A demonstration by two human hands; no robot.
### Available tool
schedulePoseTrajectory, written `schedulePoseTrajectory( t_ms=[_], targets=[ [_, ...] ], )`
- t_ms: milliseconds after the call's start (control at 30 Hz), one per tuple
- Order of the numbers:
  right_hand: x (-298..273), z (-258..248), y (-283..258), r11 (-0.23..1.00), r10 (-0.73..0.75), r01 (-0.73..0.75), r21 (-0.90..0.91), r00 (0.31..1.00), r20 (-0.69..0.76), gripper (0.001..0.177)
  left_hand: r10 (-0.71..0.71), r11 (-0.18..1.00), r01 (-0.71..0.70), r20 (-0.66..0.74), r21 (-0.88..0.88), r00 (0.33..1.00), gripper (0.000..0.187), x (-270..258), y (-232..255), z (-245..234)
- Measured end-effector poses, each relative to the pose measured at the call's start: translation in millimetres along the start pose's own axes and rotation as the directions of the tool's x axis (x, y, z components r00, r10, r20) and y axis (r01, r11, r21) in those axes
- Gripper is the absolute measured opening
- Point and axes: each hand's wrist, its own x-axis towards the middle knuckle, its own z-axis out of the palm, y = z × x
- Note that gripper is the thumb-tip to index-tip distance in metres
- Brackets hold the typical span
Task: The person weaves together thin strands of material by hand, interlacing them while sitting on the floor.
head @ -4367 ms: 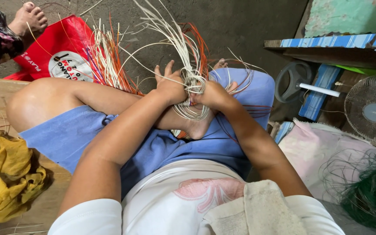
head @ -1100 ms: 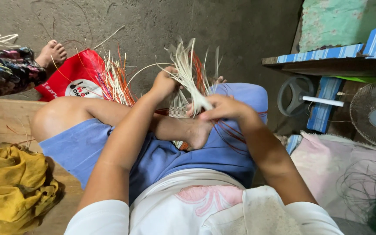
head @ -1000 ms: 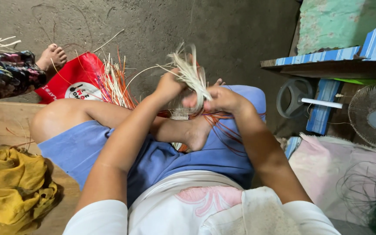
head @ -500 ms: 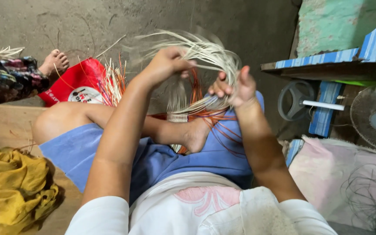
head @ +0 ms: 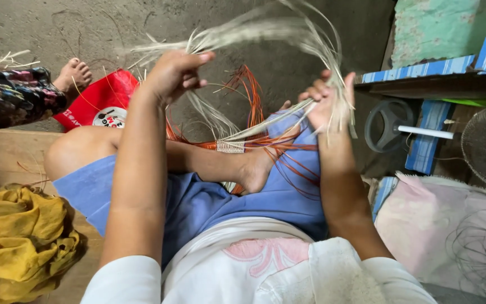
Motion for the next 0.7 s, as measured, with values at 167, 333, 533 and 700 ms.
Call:
schedulePoseTrajectory(
  t_ms=[167,333,533,700],
  targets=[
    [0,37,49,0.831,0.198,-0.216,-0.512,0.976,-0.091,0.086,0.304,0.948,-0.315,0.444,-0.052,0.843,0.050,-11,55,42],
    [-20,8,19,0.967,0.213,-0.223,-0.121,0.973,-0.089,0.060,0.289,0.877,-0.278,-0.033,-0.392,0.957,0.029,41,46,11],
    [-66,-27,20,0.994,-0.106,0.101,-0.036,0.966,-0.238,0.031,0.257,0.797,-0.447,-0.440,-0.407,0.860,0.029,83,17,-63],
    [-82,-47,27,0.978,-0.202,0.206,-0.021,0.928,-0.314,0.018,0.276,0.708,-0.630,-0.697,-0.318,0.662,0.020,98,23,-122]
  ],
)
